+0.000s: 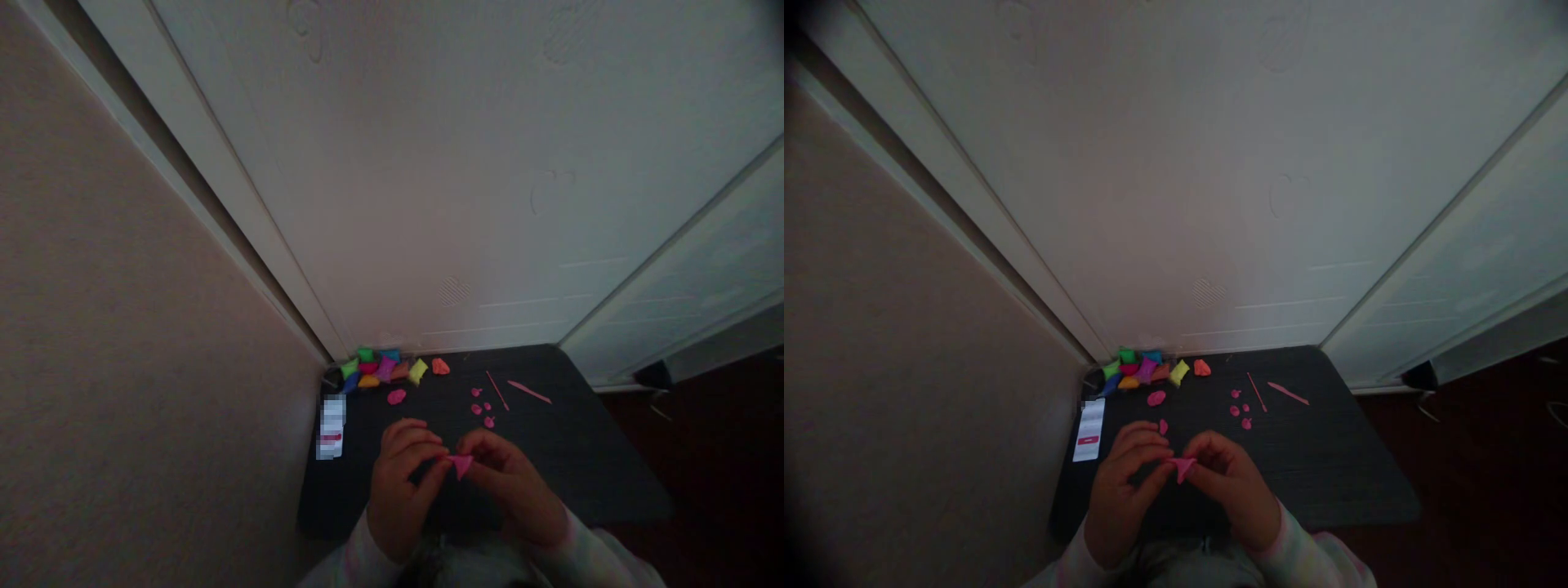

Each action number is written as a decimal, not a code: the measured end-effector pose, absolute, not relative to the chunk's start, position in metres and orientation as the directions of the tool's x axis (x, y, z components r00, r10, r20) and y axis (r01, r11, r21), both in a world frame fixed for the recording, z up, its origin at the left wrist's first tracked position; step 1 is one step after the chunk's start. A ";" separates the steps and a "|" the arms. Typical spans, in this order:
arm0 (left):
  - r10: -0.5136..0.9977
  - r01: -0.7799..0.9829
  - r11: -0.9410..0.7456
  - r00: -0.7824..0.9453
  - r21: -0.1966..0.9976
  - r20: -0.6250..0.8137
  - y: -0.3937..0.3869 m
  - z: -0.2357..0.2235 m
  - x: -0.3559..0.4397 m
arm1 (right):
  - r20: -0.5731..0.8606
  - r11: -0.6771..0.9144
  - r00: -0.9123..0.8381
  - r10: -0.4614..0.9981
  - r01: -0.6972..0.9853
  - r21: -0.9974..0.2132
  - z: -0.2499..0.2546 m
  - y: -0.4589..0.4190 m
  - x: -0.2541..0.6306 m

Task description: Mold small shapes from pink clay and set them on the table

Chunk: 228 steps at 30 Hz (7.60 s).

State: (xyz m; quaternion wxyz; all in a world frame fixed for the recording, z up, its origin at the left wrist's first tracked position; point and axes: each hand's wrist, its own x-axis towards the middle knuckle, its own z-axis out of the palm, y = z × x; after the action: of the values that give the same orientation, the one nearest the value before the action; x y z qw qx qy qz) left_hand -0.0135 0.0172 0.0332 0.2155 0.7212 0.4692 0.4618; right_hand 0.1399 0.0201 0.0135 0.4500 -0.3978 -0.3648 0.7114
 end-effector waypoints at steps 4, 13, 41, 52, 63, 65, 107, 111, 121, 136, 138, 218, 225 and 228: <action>0.870 0.470 -0.474 0.120 0.745 0.478 0.018 0.031 -0.012 | -0.233 -0.321 -0.267 0.935 -0.355 -0.878 0.011 0.020 0.141; 0.866 0.496 -0.474 0.113 0.727 0.487 0.023 0.033 -0.013 | -0.218 -0.296 -0.248 0.944 -0.343 -0.892 0.011 0.025 0.141; 0.885 0.546 -0.411 0.047 0.730 0.463 0.024 0.031 -0.012 | -0.209 -0.283 -0.248 0.946 -0.317 -0.905 0.008 0.037 0.142; 0.974 0.116 -0.176 0.168 0.978 0.155 0.025 0.027 -0.016 | -0.118 -0.206 -0.349 0.930 -0.229 -0.951 0.024 0.035 0.149; 0.961 0.188 -0.235 0.190 0.954 0.200 0.020 0.034 -0.015 | -0.017 -0.077 -0.380 0.925 -0.145 -0.986 0.027 0.031 0.154; 0.953 0.196 -0.266 0.199 0.944 0.228 0.019 0.034 -0.015 | -0.038 -0.095 -0.361 0.932 -0.140 -0.986 0.028 0.030 0.154; 0.793 0.253 -0.596 0.335 0.762 0.509 0.027 0.085 -0.018 | 0.099 0.016 -0.502 0.859 -0.168 -0.986 0.066 0.031 0.160; 0.784 0.275 -0.606 0.364 0.746 0.503 0.028 0.084 -0.022 | 0.120 0.034 -0.498 0.859 -0.177 -0.984 0.066 0.032 0.160; 0.775 0.324 -0.628 0.348 0.708 0.528 0.027 0.084 -0.023 | 0.109 0.039 -0.503 0.857 -0.147 -0.988 0.066 0.033 0.159; 0.771 0.421 -0.637 0.335 0.646 0.542 0.025 0.091 -0.027 | 0.138 0.089 -0.495 0.858 -0.121 -0.989 0.073 0.030 0.160; 0.737 0.430 -0.675 0.364 0.599 0.569 0.023 0.099 -0.028 | 0.157 0.122 -0.518 0.841 -0.101 -0.987 0.080 0.028 0.161; 0.689 0.345 -0.709 0.524 0.615 0.501 0.024 0.112 -0.027 | 0.340 0.442 -0.634 0.695 0.005 -0.897 0.091 0.032 0.166; 0.690 0.324 -0.700 0.537 0.637 0.485 0.024 0.110 -0.028 | 0.308 0.342 -0.621 0.721 -0.067 -0.937 0.087 0.029 0.167; 0.678 0.305 -0.710 0.538 0.634 0.501 0.025 0.109 -0.027 | 0.275 0.300 -0.608 0.745 -0.063 -0.952 0.086 0.028 0.167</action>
State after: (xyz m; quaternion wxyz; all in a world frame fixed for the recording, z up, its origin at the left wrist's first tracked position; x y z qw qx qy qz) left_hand -0.0272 0.0251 0.1087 0.2443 0.8421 0.2919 0.3820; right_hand 0.1669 0.0276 0.0864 0.3729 -0.2385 -0.7149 0.5413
